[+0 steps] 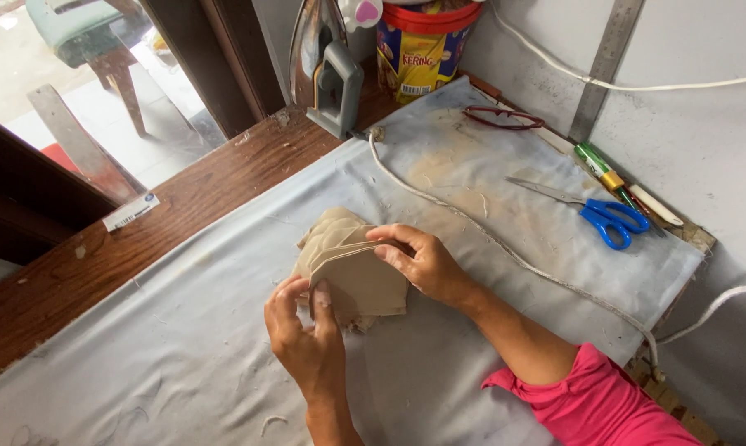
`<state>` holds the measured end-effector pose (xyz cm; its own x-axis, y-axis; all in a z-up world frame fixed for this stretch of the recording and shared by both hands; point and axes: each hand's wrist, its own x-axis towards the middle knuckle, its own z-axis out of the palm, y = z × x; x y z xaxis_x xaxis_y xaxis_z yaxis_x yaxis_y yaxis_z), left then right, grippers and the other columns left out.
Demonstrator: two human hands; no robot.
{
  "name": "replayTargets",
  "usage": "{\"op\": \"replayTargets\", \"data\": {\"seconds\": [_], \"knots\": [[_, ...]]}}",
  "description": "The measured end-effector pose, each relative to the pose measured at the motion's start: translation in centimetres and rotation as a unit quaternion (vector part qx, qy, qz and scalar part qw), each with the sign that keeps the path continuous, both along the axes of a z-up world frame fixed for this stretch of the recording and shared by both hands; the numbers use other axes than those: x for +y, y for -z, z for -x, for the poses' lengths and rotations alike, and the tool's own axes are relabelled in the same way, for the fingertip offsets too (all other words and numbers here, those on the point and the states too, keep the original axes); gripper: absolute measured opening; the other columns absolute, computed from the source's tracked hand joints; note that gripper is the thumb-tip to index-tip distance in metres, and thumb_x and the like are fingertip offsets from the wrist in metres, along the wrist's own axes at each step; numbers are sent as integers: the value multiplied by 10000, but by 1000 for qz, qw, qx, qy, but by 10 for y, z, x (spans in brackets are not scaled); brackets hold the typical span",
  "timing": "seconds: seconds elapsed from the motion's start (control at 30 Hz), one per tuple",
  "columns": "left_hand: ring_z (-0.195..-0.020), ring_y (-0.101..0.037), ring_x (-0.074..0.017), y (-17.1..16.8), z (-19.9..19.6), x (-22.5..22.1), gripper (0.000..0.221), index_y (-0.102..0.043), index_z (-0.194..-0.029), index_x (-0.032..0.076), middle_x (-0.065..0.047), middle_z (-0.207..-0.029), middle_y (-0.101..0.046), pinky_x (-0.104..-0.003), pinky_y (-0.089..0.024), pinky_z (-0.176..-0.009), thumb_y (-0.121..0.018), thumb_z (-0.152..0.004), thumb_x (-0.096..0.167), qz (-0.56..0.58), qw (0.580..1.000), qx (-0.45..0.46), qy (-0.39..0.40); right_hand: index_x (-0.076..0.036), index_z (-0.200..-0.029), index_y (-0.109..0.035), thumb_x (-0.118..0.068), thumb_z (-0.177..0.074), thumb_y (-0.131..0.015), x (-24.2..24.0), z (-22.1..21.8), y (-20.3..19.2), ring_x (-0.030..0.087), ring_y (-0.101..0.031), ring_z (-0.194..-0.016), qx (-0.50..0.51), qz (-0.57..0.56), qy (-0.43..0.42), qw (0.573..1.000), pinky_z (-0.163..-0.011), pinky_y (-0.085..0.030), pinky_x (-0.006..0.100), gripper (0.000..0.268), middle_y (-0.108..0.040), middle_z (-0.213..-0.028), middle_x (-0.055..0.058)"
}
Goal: Folding and pressing small fabric pieces using a hand iron on a work table in a sewing factory.
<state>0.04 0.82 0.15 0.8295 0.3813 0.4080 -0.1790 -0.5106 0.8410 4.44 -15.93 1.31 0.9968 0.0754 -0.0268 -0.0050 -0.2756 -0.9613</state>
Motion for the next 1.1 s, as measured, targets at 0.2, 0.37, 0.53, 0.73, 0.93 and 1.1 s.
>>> {"op": "replayTargets", "data": {"seconds": [0.2, 0.37, 0.53, 0.73, 0.93, 1.1], "knots": [[-551, -445, -106, -6, 5, 8, 105, -560, -846, 123, 27, -674, -516, -253, -375, -518, -595, -858, 221, 254, 952, 137, 103, -72, -1122, -600, -189, -831, -577, -8, -57, 5, 135, -624, -960, -21, -35, 172, 984, -842, -513, 231, 315, -665, -1049, 68], [-638, -438, -62, 2, 8, 3, 68, -586, -822, 146, 38, -668, -538, -201, -309, -570, -643, -822, 184, 327, 794, 299, 416, -103, -1306, -406, -297, -703, -642, -19, -142, -22, 229, -549, -1106, -9, -12, 186, 982, -911, -472, 334, 676, -538, -1228, 145], [-783, -667, -49, 6, 2, -5, 221, -663, -1012, 176, 74, -935, -734, -198, -493, -712, -614, -797, 198, 133, 800, 423, 405, -108, -988, -537, -140, -702, -708, -12, -217, 0, 184, -627, -905, -87, -181, 109, 974, -825, -506, 309, 334, -665, -944, 79], [-753, -627, -63, 5, 1, -2, 212, -646, -927, 190, 61, -804, -689, -223, -461, -680, -607, -765, 322, 44, 810, 437, 388, -128, -862, -559, -52, -635, -708, 17, -228, -2, 132, -567, -765, -114, -167, 39, 979, -771, -439, 283, 282, -603, -780, -5], [-685, -521, -54, 10, 2, 2, 183, -612, -841, 197, 74, -715, -593, -218, -424, -652, -638, -741, 348, 15, 793, 466, 391, -134, -814, -553, -42, -630, -652, 21, -221, -11, 107, -506, -726, -137, -196, 76, 968, -733, -421, 228, 229, -559, -769, -17], [-682, -531, -48, 22, 1, 7, 161, -640, -866, 164, 40, -727, -618, -202, -426, -624, -678, -769, 287, 94, 808, 457, 359, -138, -886, -533, -113, -710, -650, -4, -177, -76, 199, -560, -845, -121, -137, 19, 983, -812, -469, 345, 212, -571, -866, 33]]}}
